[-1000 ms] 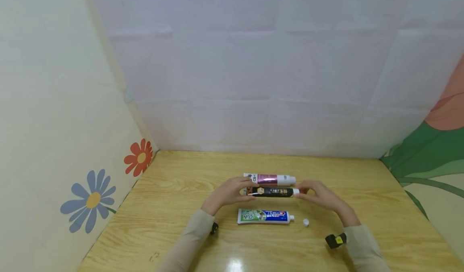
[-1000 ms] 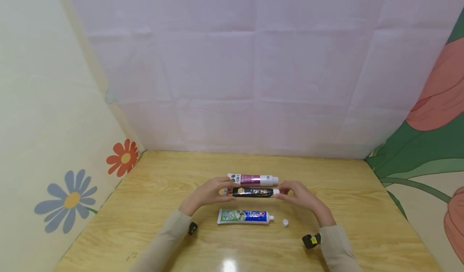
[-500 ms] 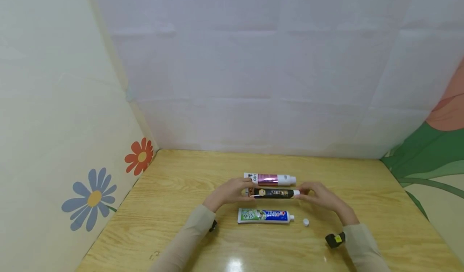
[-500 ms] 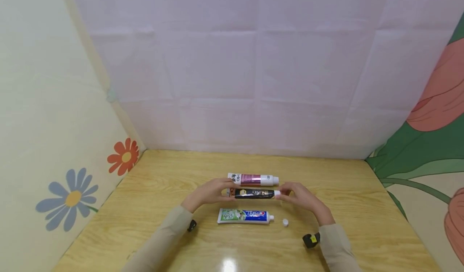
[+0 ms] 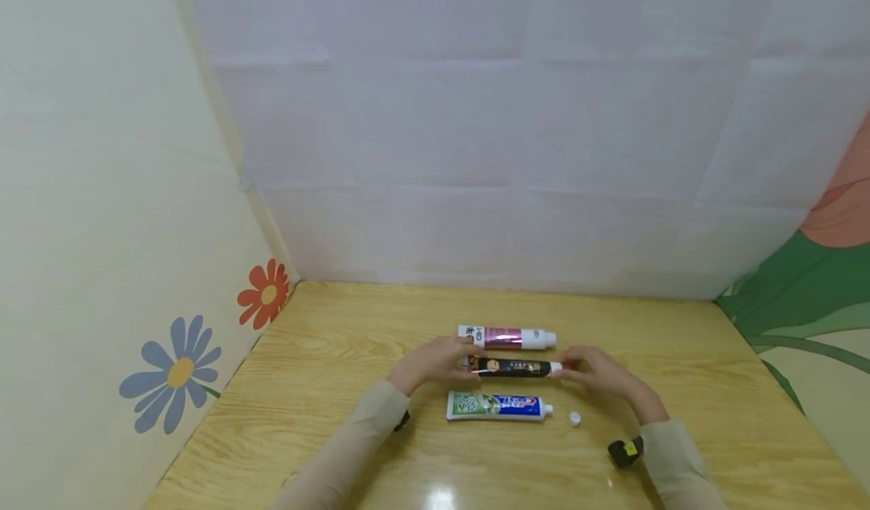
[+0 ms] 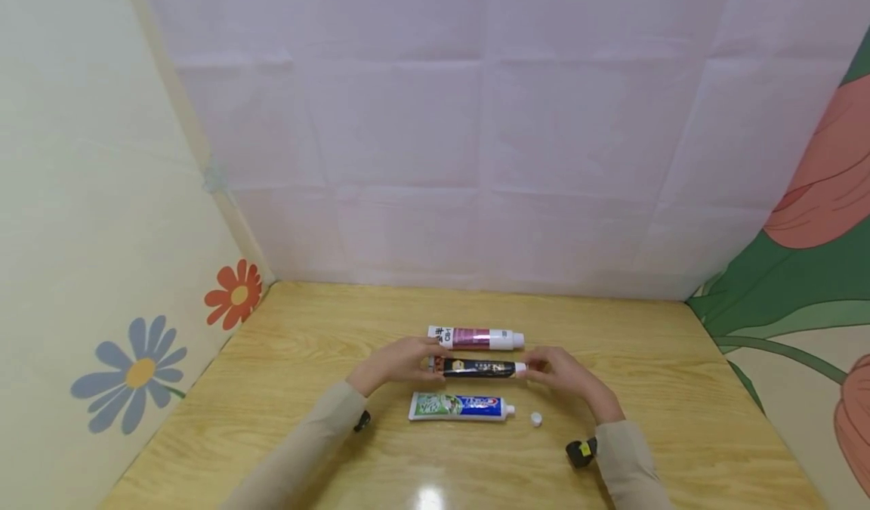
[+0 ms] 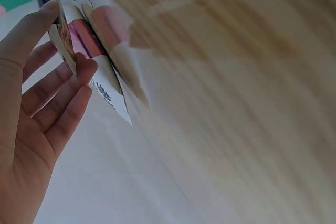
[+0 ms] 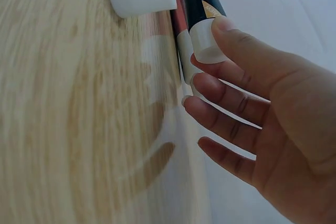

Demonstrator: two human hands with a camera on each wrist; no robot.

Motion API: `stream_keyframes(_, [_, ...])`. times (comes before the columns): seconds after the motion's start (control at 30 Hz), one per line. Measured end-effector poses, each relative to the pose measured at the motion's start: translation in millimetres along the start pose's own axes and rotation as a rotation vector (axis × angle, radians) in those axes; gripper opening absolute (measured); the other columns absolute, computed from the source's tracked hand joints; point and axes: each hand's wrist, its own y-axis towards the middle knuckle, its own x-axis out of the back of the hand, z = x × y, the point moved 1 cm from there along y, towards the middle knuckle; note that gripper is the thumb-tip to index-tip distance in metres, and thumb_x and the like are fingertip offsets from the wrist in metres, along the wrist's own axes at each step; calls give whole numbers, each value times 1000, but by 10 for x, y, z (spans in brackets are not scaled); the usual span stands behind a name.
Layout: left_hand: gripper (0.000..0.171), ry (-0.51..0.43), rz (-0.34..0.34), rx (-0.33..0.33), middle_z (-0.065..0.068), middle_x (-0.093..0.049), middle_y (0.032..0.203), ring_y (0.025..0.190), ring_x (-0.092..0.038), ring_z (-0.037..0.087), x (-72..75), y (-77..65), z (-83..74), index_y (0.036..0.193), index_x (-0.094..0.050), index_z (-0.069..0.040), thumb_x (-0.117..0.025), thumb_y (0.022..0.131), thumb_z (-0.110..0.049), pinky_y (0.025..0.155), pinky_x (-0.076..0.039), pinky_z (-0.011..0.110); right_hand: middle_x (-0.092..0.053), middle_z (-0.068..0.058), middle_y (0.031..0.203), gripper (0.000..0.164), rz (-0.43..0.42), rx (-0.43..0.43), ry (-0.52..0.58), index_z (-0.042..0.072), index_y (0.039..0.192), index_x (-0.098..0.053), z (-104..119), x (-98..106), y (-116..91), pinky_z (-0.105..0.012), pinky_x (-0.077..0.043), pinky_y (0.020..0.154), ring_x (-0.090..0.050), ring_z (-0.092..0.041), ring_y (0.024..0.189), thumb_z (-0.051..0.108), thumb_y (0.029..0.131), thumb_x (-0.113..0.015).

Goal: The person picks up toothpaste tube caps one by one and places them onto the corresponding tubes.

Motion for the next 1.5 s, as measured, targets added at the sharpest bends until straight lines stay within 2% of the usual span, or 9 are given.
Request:
stream_keyframes(0.17, [48,31,8,-9,-2,-63,112,94,-60,9,10,19,-5,124,-58,-19,-65,83,-44,84,-50,23,-64,8,93,26,-3,7,-10,16,104,-67,-9,-10,9,-25,-50,76,-58,-6,84,35,86,-63])
stream_keyframes(0.33, [48,53,16,-11,0,-63,115,100,-60,12,27,19,-33,121,-60,-16,-66,83,-43,89,-49,26,-64,6,92,26,-6,28,-14,13,103,-67,6,-6,5,-26,-50,74,-57,-7,83,32,86,-64])
stream_keyframes(0.47, [48,71,36,1,2,-61,119,105,-59,14,15,25,-38,121,-60,-15,-66,82,-43,92,-48,27,-62,6,92,26,17,-2,0,14,104,-67,4,-26,15,-24,-48,74,-55,-6,83,33,86,-64])
stream_keyframes(0.6, [45,84,57,5,0,-63,114,99,-59,11,-23,47,-23,118,-62,-15,-67,82,-42,89,-48,24,-61,7,91,27,38,-37,7,14,104,-66,3,-36,31,-24,-48,74,-55,-6,83,34,86,-64])
stream_keyframes(0.9, [43,110,45,-8,-1,-64,110,96,-59,10,-73,76,12,116,-63,-14,-68,82,-40,89,-48,23,-61,6,91,26,37,-66,20,14,103,-67,20,-30,39,-24,-47,74,-55,-8,83,33,84,-66])
stream_keyframes(1.07, [44,97,61,7,0,-63,114,101,-59,11,-81,73,8,118,-62,-15,-67,83,-40,91,-47,25,-60,6,89,26,35,-90,28,15,101,-67,14,-44,36,-24,-47,71,-54,-9,81,35,84,-67])
stream_keyframes(1.3, [43,97,50,15,0,-62,110,96,-58,10,-75,60,-6,118,-62,-14,-66,83,-40,88,-48,24,-61,5,89,29,35,-115,43,14,104,-64,14,-59,22,-23,-48,71,-55,-10,81,35,85,-65])
stream_keyframes(1.5, [47,100,56,23,2,-60,118,104,-57,13,-67,38,-14,122,-59,-15,-62,85,-44,94,-46,28,-58,6,85,35,59,-119,35,11,110,-63,14,-51,6,-21,-46,67,-52,-8,77,37,87,-63])
